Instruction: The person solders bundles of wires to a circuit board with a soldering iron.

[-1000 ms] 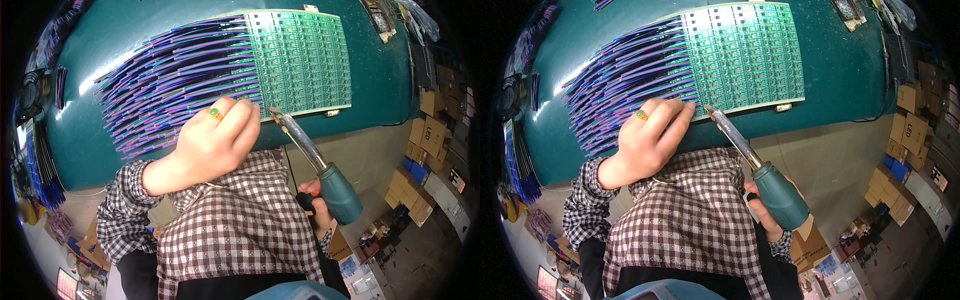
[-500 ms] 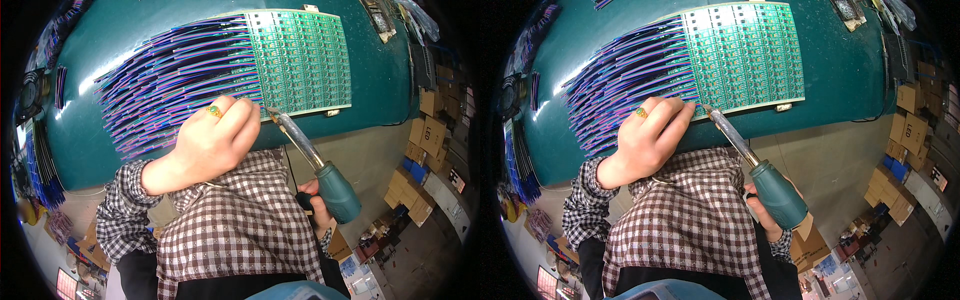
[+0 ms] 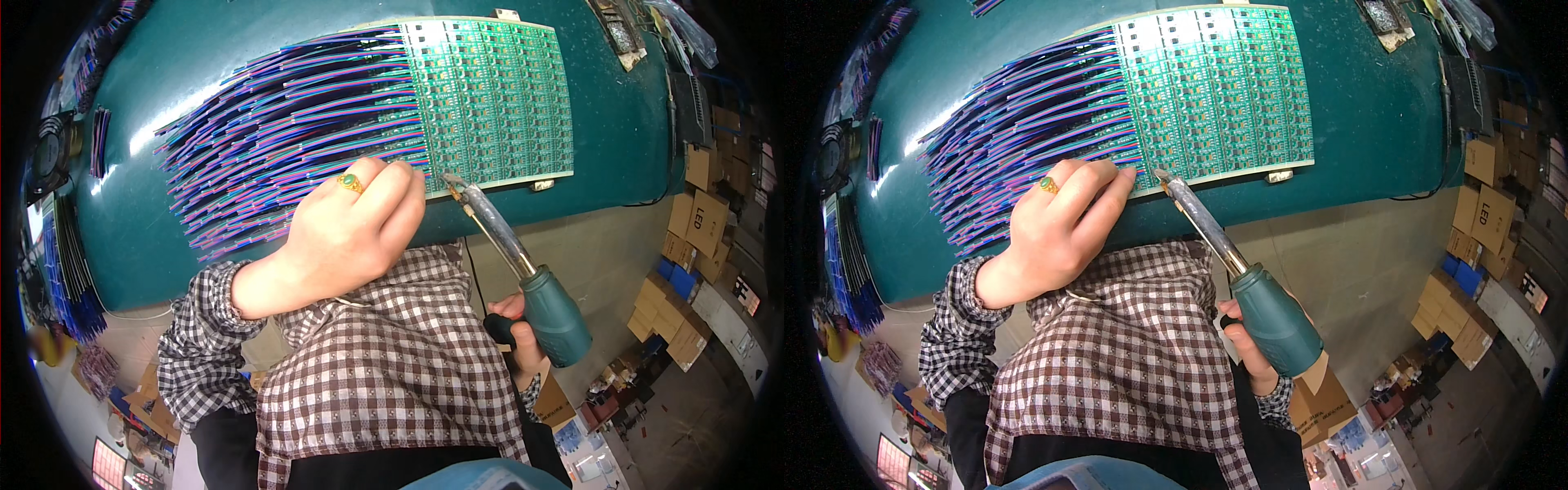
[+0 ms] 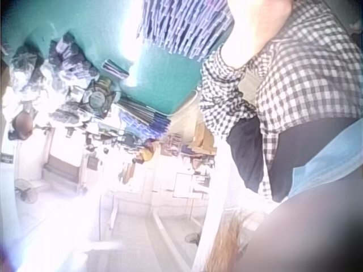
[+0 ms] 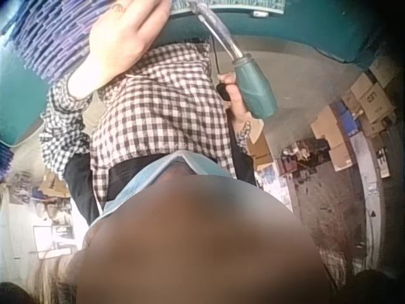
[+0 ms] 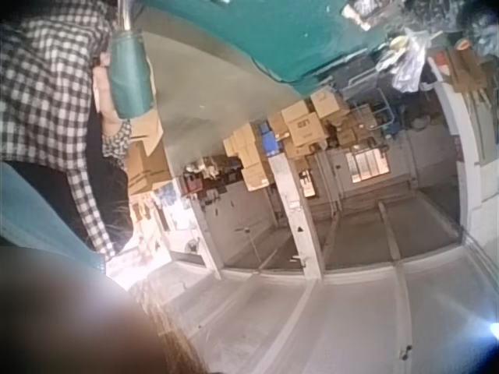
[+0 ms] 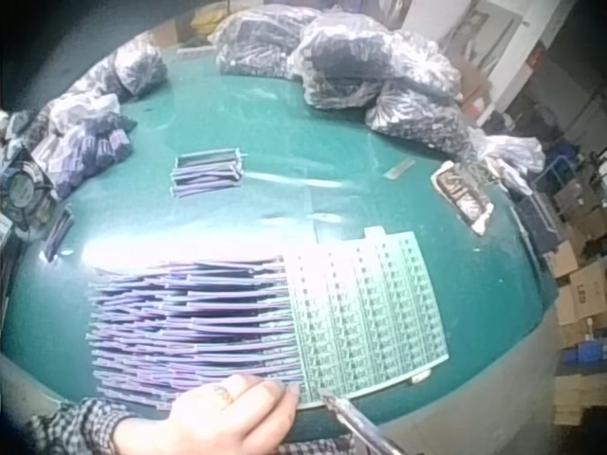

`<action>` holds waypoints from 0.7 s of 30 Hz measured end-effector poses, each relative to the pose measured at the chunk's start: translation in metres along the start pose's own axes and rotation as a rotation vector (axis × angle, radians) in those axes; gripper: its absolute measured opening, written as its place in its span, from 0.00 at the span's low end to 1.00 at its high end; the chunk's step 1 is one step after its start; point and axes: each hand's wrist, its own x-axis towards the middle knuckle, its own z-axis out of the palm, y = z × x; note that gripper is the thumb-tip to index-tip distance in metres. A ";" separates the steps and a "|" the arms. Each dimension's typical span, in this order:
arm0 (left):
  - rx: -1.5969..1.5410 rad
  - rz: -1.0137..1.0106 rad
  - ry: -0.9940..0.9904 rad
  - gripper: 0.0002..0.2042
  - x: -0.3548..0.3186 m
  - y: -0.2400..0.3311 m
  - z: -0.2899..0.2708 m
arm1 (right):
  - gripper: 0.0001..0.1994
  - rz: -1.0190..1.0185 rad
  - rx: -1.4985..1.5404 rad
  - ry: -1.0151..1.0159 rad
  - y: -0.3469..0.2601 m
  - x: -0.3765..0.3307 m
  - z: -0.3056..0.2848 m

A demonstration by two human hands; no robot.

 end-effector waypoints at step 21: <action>-0.025 0.010 -0.058 0.18 0.004 0.003 -0.005 | 0.33 0.000 0.350 0.196 0.008 0.025 -0.005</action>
